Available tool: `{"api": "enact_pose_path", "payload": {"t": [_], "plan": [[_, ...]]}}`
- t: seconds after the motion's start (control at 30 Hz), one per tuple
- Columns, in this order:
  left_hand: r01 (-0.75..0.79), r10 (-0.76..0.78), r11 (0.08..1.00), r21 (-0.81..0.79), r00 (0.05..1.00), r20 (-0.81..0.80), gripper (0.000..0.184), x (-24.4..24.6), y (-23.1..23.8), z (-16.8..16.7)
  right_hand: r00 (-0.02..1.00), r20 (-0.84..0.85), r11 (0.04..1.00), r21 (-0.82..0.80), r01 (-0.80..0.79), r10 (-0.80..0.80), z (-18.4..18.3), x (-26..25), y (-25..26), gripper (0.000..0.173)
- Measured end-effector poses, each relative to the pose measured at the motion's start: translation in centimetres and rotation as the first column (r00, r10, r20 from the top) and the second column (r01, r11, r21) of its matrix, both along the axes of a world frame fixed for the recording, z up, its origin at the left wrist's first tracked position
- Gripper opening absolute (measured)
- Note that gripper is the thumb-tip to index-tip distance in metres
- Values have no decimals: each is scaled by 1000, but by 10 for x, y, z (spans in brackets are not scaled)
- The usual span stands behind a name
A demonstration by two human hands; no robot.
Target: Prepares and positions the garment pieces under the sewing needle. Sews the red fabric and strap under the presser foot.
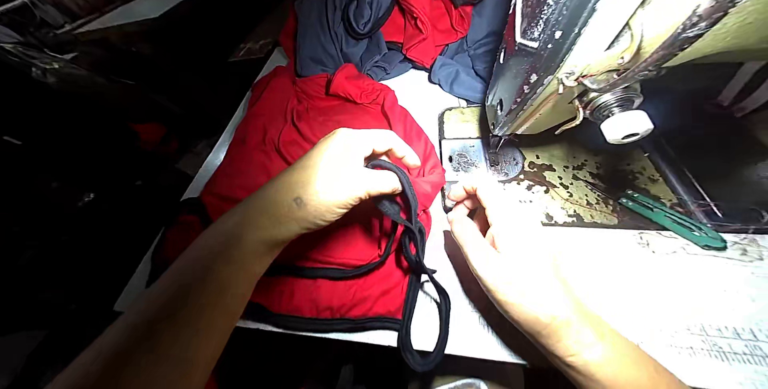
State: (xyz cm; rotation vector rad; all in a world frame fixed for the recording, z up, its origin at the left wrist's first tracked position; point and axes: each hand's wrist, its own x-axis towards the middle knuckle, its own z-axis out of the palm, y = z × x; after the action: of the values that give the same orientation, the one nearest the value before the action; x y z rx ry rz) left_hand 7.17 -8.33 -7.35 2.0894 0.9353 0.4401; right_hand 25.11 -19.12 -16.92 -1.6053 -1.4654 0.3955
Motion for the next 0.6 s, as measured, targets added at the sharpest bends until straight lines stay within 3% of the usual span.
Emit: {"api": "enact_pose_path", "payload": {"t": [0.1,0.17,0.27,0.33,0.37,0.43,0.53,0.6], "plan": [[-19,19,997,70,1000,5,13,2,-1,-4,994,-110,999,20,-25,27,2,0,0,15],[-30,27,997,70,999,38,11,5,-2,-8,993,-113,999,27,-35,38,2,-4,0,25],[13,-16,999,34,998,65,8,14,-13,-11,999,30,998,51,-40,39,0,-10,-2,42],[70,-63,996,-57,992,110,7,21,-25,-7,996,78,995,82,-58,51,-2,-9,-3,25],[90,-76,991,-97,987,143,7,22,-29,-2,997,34,994,78,-73,70,-2,-7,-5,14],[105,-95,992,-63,984,153,9,18,-33,12,969,-195,988,30,-149,152,1,5,-11,13],[11,-10,1000,-14,995,100,15,2,-29,26,796,-569,964,-22,-265,206,9,28,-28,18],[-44,58,984,-171,995,78,16,-3,-26,16,710,-678,954,-46,-295,187,12,37,-38,20]]}}
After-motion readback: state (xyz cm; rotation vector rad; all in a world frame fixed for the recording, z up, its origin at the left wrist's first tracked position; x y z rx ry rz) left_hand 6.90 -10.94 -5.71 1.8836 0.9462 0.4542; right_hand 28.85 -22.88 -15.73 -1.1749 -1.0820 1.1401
